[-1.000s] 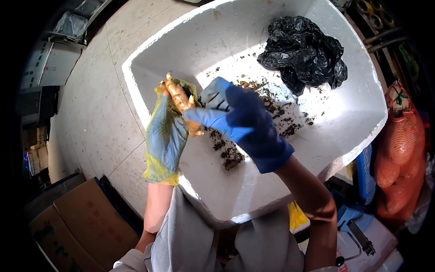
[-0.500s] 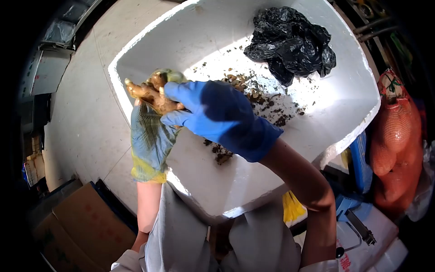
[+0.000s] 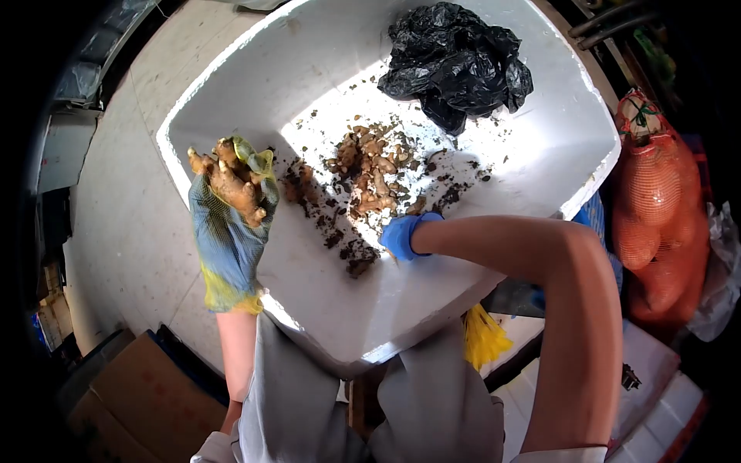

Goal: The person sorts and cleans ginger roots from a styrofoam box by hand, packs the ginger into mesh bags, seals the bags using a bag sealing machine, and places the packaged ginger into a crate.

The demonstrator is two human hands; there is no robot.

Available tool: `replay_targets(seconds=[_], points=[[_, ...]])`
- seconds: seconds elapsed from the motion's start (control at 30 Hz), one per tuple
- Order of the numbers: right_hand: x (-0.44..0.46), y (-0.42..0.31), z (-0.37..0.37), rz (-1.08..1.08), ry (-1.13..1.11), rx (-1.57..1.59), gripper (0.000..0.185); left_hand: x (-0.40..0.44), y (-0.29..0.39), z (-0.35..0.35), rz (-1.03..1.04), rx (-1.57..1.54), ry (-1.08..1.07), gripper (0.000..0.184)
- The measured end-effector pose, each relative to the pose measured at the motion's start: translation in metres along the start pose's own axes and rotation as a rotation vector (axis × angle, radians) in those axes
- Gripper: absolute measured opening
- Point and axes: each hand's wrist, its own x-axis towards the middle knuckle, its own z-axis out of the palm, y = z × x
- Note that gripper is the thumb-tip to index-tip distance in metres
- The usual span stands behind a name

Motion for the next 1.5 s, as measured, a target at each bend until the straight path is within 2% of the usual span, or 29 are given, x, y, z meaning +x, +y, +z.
replay_targets(seconds=[0.1, 0.17, 0.2, 0.27, 0.33, 0.37, 0.4, 0.47, 0.5, 0.53, 0.6, 0.7, 0.73, 0.77, 0.8, 0.87, 0.93, 1.0, 1.07, 1.1, 1.13, 1.17, 1.2, 1.27, 1.3, 1.33, 1.4, 1.43, 1.5], points=[[0.007, -0.012, -0.006, -0.019, 0.016, -0.106, 0.027, 0.0, 0.004, -0.004, -0.095, -0.117, -0.074, 0.03], [0.005, -0.017, -0.024, -0.082, -0.222, -0.372, 0.027, -0.001, 0.002, -0.006, -0.057, -0.068, -0.075, 0.029], [0.005, -0.015, -0.024, -0.083, -0.221, -0.373, 0.027, -0.001, 0.001, -0.007, -0.018, -0.021, -0.082, 0.029], [-0.001, -0.013, -0.031, -0.159, 0.016, -0.464, 0.017, 0.001, 0.003, -0.006, -0.036, -0.052, -0.089, 0.029], [-0.023, -0.005, -0.054, -0.147, 0.688, -0.433, 0.007, 0.0, 0.004, -0.005, -0.056, -0.087, -0.087, 0.029], [-0.033, -0.009, -0.068, 0.021, 0.726, -0.543, 0.015, -0.001, 0.005, -0.002, -0.085, -0.105, -0.083, 0.029], [-0.039, -0.01, -0.073, 0.018, 0.722, -0.548, 0.015, -0.002, 0.005, 0.001, -0.115, -0.124, -0.083, 0.03], [-0.051, -0.008, -0.076, 0.292, 0.648, 0.383, 0.025, -0.003, 0.002, 0.003, -0.041, -0.071, -0.056, 0.031], [-0.056, -0.006, -0.078, 0.284, 0.261, 0.402, 0.034, -0.004, 0.003, 0.005, -0.077, -0.101, -0.046, 0.031], [-0.067, -0.02, -0.088, 0.376, 0.24, 0.399, 0.026, -0.003, 0.004, 0.006, -0.113, -0.129, -0.039, 0.032], [-0.075, -0.028, -0.098, 0.476, 0.399, 0.651, 0.026, -0.001, 0.004, 0.003, -0.105, -0.091, -0.077, 0.032], [-0.077, -0.016, -0.082, 0.463, 0.241, 0.379, 0.025, -0.004, 0.003, 0.001, -0.107, -0.05, -0.167, 0.032], [-0.078, -0.014, -0.088, 0.455, 0.255, 0.375, 0.025, -0.003, 0.003, 0.001, -0.12, -0.044, -0.227, 0.032], [-0.083, -0.015, -0.103, 0.496, 0.387, 0.522, 0.026, 0.0, 0.002, 0.001, -0.034, -0.003, -0.341, 0.032], [-0.089, -0.017, -0.117, 0.532, 0.512, 0.672, 0.028, -0.004, 0.002, 0.004, -0.09, -0.122, -0.141, 0.031], [-0.101, -0.03, -0.153, 0.63, 0.745, 1.359, 0.024, -0.004, 0.0, 0.007, -0.055, -0.08, -0.131, 0.031], [-0.108, -0.045, -0.171, 0.464, 1.115, 1.461, 0.022, -0.002, 0.002, -0.001, -0.075, -0.105, -0.138, 0.031], [-0.116, -0.074, -0.197, 0.36, 1.165, 1.563, 0.019, -0.001, -0.001, -0.005, -0.056, -0.104, -0.172, 0.034], [-0.107, -0.092, -0.196, 0.001, 1.213, 1.646, 0.015, 0.003, 0.0, -0.011, 0.03, 0.042, -0.289, 0.043], [-0.104, -0.101, -0.203, 0.034, 1.096, 1.735, 0.01, 0.0, 0.003, -0.007, -0.043, -0.056, -0.295, 0.048], [-0.089, -0.101, -0.196, -0.111, 1.138, 1.594, 0.01, -0.003, 0.006, -0.003, -0.117, -0.155, -0.299, 0.053], [-0.079, -0.105, -0.196, -0.099, 1.13, 1.423, 0.008, -0.007, 0.004, -0.001, -0.022, 0.002, -0.234, 0.059], [-0.066, -0.11, -0.194, -0.104, 1.174, 1.347, 0.01, -0.006, 0.003, -0.001, -0.023, 0.002, -0.234, 0.059], [-0.041, -0.121, -0.196, -0.105, 1.262, 1.192, 0.015, -0.003, 0.003, -0.005, -0.081, -0.352, -0.364, 0.065], [-0.047, -0.125, -0.202, -0.027, 1.137, 1.215, 0.014, -0.002, 0.003, -0.008, -0.111, -0.53, -0.424, 0.068], [-0.054, -0.13, -0.213, 0.053, 1.011, 1.235, 0.013, -0.003, 0.004, -0.006, -0.108, -0.553, -0.456, 0.066], [-0.043, -0.129, -0.207, 0.088, 1.035, 0.999, 0.018, -0.003, 0.006, -0.009, 0.028, -0.345, -0.342, 0.062], [-0.051, -0.13, -0.213, 0.183, 0.963, 0.699, 0.022, -0.007, 0.007, -0.009, 0.102, -0.115, -0.191, 0.056], [-0.061, -0.126, -0.214, 0.216, 0.899, 0.582, 0.021, -0.01, 0.002, -0.019, 0.214, -0.137, -0.312, 0.053]])
